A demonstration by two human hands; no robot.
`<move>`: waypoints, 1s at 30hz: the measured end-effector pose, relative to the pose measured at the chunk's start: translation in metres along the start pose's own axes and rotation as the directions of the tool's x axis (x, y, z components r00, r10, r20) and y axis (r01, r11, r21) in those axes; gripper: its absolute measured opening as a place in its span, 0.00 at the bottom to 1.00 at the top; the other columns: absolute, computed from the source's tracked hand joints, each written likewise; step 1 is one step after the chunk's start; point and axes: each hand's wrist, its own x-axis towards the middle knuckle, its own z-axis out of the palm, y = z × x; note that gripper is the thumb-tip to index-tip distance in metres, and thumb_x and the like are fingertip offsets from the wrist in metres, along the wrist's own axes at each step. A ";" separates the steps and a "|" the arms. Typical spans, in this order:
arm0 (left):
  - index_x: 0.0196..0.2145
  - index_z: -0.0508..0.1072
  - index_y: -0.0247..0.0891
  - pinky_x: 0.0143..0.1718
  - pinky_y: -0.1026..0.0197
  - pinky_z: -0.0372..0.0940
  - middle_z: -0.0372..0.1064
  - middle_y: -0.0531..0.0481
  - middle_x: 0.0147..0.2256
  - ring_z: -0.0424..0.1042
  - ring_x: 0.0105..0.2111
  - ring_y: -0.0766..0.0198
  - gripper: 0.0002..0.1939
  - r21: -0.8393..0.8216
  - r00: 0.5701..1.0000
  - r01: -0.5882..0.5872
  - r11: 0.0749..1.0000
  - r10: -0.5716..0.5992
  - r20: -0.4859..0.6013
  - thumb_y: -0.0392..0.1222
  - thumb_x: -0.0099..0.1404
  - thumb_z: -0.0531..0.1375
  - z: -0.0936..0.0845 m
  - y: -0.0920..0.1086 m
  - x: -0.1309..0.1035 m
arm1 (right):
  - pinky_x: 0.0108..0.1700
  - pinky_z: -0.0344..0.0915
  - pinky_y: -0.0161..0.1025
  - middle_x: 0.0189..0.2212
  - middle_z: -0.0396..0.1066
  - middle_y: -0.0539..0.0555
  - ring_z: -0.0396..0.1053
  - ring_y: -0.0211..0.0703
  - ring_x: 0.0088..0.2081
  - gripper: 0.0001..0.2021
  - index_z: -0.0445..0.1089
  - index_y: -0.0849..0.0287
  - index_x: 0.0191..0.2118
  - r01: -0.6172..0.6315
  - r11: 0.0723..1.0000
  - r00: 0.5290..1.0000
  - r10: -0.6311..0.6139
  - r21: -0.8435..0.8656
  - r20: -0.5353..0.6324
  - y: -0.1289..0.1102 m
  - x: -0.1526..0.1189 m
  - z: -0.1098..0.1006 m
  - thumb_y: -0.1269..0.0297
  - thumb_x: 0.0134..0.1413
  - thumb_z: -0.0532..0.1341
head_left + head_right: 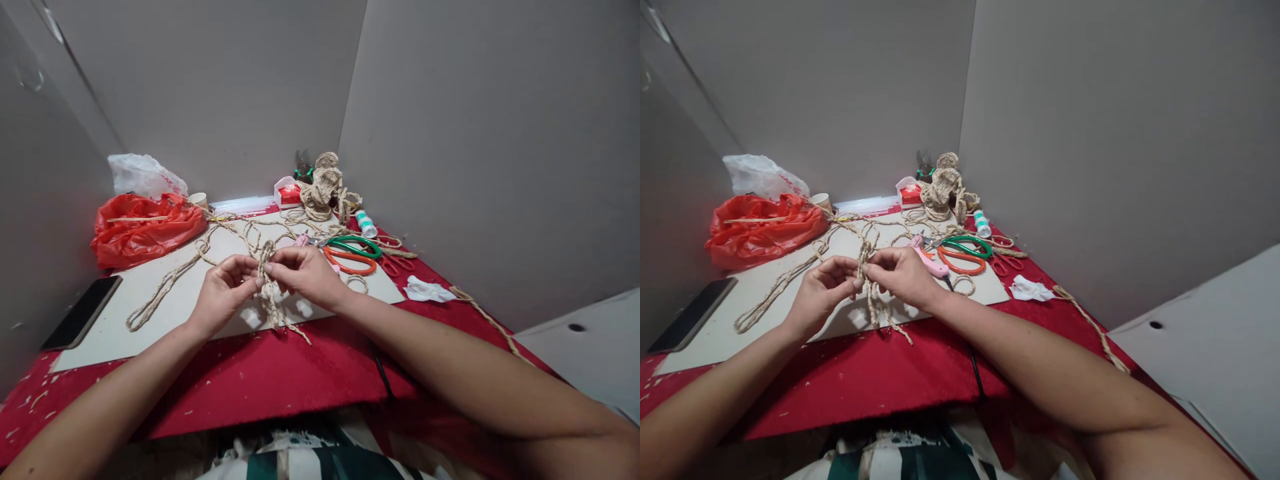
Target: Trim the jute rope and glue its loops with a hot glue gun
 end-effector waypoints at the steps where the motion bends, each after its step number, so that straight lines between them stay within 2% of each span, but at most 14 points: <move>1: 0.33 0.74 0.36 0.27 0.66 0.64 0.70 0.54 0.26 0.67 0.24 0.69 0.12 0.014 1.000 -0.007 1.000 0.007 0.003 0.38 0.51 0.70 0.000 0.000 0.000 | 0.19 0.53 0.30 0.14 0.62 0.45 0.57 0.30 0.16 0.14 0.66 0.60 0.21 0.014 1.000 1.000 -0.014 -0.004 0.007 0.000 0.000 0.000 0.57 0.49 0.64; 5: 0.34 0.74 0.37 0.28 0.64 0.64 0.69 0.55 0.26 0.66 0.23 0.70 0.10 0.000 1.000 -0.007 1.000 0.007 0.012 0.41 0.55 0.68 -0.003 0.001 0.003 | 0.19 0.54 0.30 0.15 0.62 0.45 0.57 0.30 0.16 0.11 0.66 0.60 0.22 0.052 0.999 0.994 -0.051 0.000 0.094 0.000 -0.001 0.000 0.61 0.50 0.63; 15: 0.31 0.75 0.35 0.27 0.66 0.64 0.69 0.55 0.25 0.66 0.23 0.70 0.09 -0.043 0.998 0.055 0.998 -0.053 0.044 0.38 0.52 0.69 -0.005 0.001 0.004 | 0.22 0.55 0.30 0.17 0.62 0.46 0.58 0.30 0.19 0.12 0.67 0.61 0.25 0.126 0.982 0.973 -0.095 -0.139 0.213 0.004 0.000 -0.002 0.61 0.56 0.58; 18: 0.30 0.74 0.36 0.27 0.66 0.64 0.69 0.55 0.25 0.66 0.22 0.71 0.08 -0.068 0.997 0.069 0.995 -0.066 0.047 0.38 0.52 0.69 -0.007 0.001 0.006 | 0.23 0.56 0.31 0.20 0.65 0.47 0.61 0.32 0.20 0.13 0.70 0.62 0.28 0.135 0.966 0.961 -0.074 -0.219 0.266 -0.003 0.003 -0.013 0.57 0.56 0.58; 20: 0.29 0.74 0.36 0.27 0.66 0.64 0.68 0.56 0.24 0.65 0.22 0.72 0.07 -0.092 0.997 0.072 0.993 -0.071 0.021 0.37 0.53 0.69 -0.009 0.003 0.008 | 0.25 0.58 0.32 0.22 0.67 0.49 0.63 0.34 0.22 0.15 0.72 0.62 0.30 0.142 0.933 0.970 -0.064 -0.331 0.235 -0.009 0.008 -0.029 0.55 0.57 0.57; 22: 0.29 0.74 0.36 0.26 0.67 0.63 0.68 0.56 0.24 0.65 0.22 0.72 0.08 -0.126 0.997 0.067 0.990 -0.069 -0.015 0.37 0.52 0.69 -0.012 0.005 0.010 | 0.28 0.58 0.34 0.24 0.70 0.52 0.65 0.36 0.25 0.14 0.73 0.62 0.31 0.147 0.832 0.987 -0.087 -0.535 0.135 -0.012 0.014 -0.054 0.56 0.58 0.57; 24: 0.29 0.74 0.36 0.26 0.68 0.63 0.68 0.56 0.24 0.66 0.22 0.72 0.08 -0.157 0.997 0.051 0.986 -0.059 -0.053 0.37 0.51 0.69 -0.015 0.009 0.011 | 0.31 0.57 0.35 0.28 0.73 0.54 0.66 0.38 0.29 0.11 0.75 0.61 0.31 0.078 0.631 0.997 -0.067 -0.772 0.046 -0.011 0.017 -0.081 0.61 0.57 0.58; 26: 0.29 0.73 0.36 0.26 0.68 0.63 0.68 0.56 0.25 0.66 0.23 0.72 0.09 -0.166 0.995 0.034 0.986 -0.050 -0.089 0.36 0.50 0.69 -0.019 0.012 0.010 | 0.31 0.56 0.35 0.29 0.74 0.55 0.66 0.38 0.29 0.10 0.75 0.61 0.31 -0.040 0.428 0.998 0.059 -0.903 -0.016 -0.006 0.016 -0.104 0.63 0.56 0.59; 28: 0.29 0.73 0.36 0.26 0.68 0.63 0.68 0.56 0.24 0.66 0.23 0.72 0.09 -0.159 0.992 0.038 0.986 -0.055 -0.109 0.36 0.50 0.69 -0.025 0.012 0.006 | 0.29 0.54 0.36 0.27 0.74 0.55 0.66 0.39 0.28 0.10 0.74 0.61 0.30 -0.104 0.341 0.988 0.147 -0.934 -0.057 0.002 0.011 -0.116 0.62 0.55 0.59; 30: 0.29 0.73 0.36 0.26 0.68 0.63 0.67 0.56 0.24 0.66 0.23 0.72 0.09 -0.154 0.990 0.055 0.987 -0.074 -0.123 0.36 0.51 0.69 -0.031 0.010 0.001 | 0.29 0.54 0.36 0.29 0.74 0.56 0.66 0.40 0.28 0.11 0.74 0.61 0.32 -0.115 0.329 0.984 0.167 -0.937 -0.062 0.008 0.004 -0.116 0.61 0.56 0.58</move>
